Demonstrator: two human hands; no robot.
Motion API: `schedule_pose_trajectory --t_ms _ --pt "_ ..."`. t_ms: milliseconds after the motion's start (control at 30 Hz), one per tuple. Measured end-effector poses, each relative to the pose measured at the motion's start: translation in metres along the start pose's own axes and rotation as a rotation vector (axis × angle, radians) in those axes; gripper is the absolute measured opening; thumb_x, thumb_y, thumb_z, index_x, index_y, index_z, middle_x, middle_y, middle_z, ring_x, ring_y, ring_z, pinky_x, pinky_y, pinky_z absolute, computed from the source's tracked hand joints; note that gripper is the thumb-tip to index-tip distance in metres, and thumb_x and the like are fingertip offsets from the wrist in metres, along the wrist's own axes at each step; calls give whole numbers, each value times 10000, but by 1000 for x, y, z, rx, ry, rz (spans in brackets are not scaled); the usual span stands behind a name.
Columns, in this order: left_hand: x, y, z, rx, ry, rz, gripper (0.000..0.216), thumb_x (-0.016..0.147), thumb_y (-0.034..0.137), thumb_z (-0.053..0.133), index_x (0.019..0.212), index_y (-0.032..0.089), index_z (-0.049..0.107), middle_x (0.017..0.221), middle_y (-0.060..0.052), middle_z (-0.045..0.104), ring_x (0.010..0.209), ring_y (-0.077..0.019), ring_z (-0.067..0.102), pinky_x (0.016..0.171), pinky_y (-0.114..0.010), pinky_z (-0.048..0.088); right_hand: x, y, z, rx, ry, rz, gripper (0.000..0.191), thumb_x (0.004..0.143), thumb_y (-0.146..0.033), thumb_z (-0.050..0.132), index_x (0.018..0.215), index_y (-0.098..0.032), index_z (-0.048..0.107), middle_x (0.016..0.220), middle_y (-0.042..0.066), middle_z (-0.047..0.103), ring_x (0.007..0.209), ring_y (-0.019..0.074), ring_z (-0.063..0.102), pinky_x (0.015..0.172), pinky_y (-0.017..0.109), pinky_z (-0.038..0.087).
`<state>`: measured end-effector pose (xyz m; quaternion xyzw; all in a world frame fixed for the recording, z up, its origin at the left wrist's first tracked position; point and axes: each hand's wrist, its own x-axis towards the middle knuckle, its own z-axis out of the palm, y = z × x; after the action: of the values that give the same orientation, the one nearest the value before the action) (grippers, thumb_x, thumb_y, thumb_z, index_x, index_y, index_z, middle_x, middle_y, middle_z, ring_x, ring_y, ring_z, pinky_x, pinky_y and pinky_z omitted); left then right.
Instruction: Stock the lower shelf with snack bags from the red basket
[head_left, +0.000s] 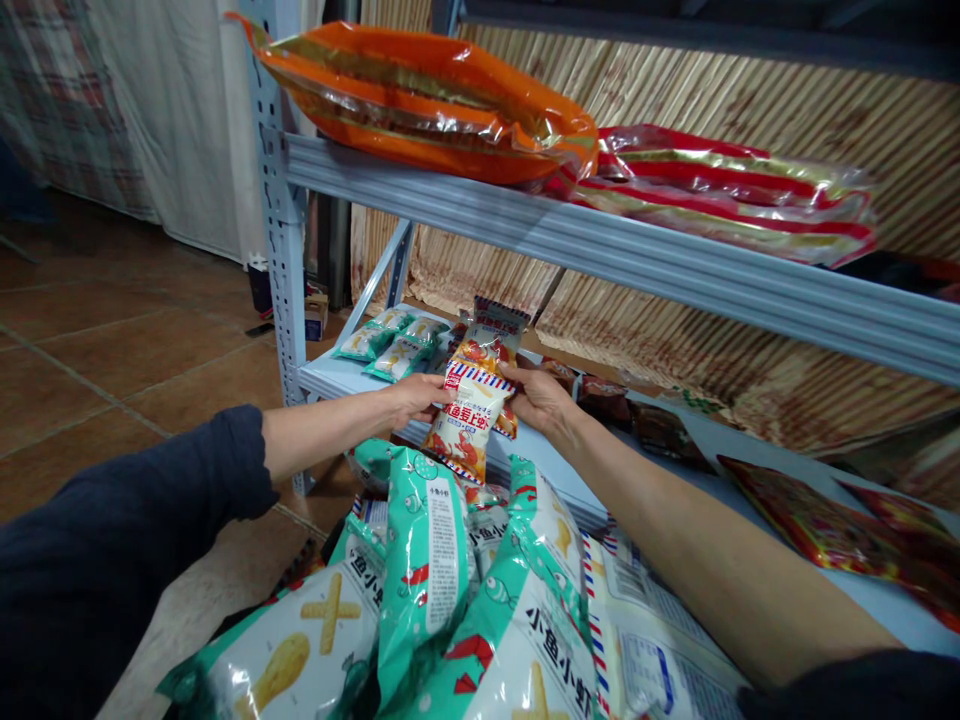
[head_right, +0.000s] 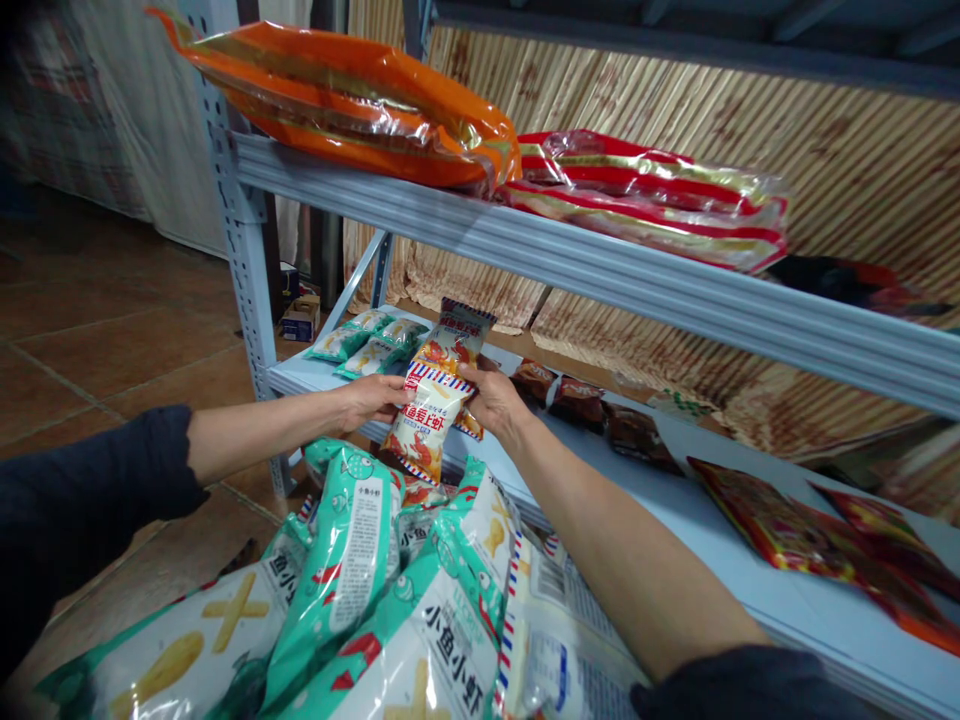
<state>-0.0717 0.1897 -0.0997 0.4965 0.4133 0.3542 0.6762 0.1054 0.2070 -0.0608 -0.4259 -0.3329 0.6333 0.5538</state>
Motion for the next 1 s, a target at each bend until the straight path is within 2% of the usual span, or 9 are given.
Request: schedule_pose_trajectory --t_ms 167,300,400,467,533,633,800,900,1000 --pt "2 0 3 44 21 55 208 695 194 603 899 155 606 930 -57 644 794 -161 585 752 -315 434 8 0 0 15 72 29 177 757 9 447 792 -115 568 698 56 659 636 155 629 656 323 550" --pt "6 1 7 292 227 309 395 664 117 583 1054 135 524 1019 -91 606 924 -197 555 831 -325 419 19 2 0 39 131 14 170 744 26 461 763 -117 552 665 41 643 594 145 618 608 305 549" --pt "5 4 9 515 336 528 561 673 109 554 1217 162 426 1218 -104 487 1131 -225 431 967 -345 315 24 3 2 52 168 -21 184 734 34 461 743 -129 547 614 16 622 562 135 605 593 293 548" --pt "3 9 10 621 375 610 594 687 125 540 1260 185 397 1319 -93 381 1232 -237 313 1027 -349 225 25 3 6 57 158 -37 190 730 33 462 745 -136 547 610 7 618 572 134 604 601 290 547" --pt "1 13 11 691 373 606 553 700 166 545 1240 197 432 1347 -81 335 1269 -251 247 1046 -349 177 23 3 12 47 139 -41 189 726 33 463 746 -135 547 620 9 621 587 131 603 619 284 544" --pt "4 16 11 737 289 553 494 723 322 563 1190 179 487 1301 -100 376 1242 -267 287 1032 -348 194 15 3 24 30 133 -38 164 740 12 462 730 -129 545 632 22 623 596 122 597 650 266 533" --pt "11 17 11 700 245 503 738 615 541 624 1213 147 446 1256 -144 417 1198 -303 333 1001 -366 226 -6 -3 40 53 27 -23 112 802 -149 456 751 -152 557 666 26 627 621 134 591 683 289 525" --pt "8 20 15 656 260 433 755 565 544 661 1164 121 480 1219 -167 453 1149 -326 381 954 -378 283 -16 -5 44 29 -26 28 184 828 -302 421 833 -176 555 683 37 612 649 166 593 667 339 522" --pt "4 21 20 540 206 429 583 601 455 665 1069 134 533 1107 -135 547 1027 -284 487 863 -341 363 -18 -5 45 24 -89 57 255 838 -380 373 895 -193 537 715 52 599 683 183 590 654 355 516"
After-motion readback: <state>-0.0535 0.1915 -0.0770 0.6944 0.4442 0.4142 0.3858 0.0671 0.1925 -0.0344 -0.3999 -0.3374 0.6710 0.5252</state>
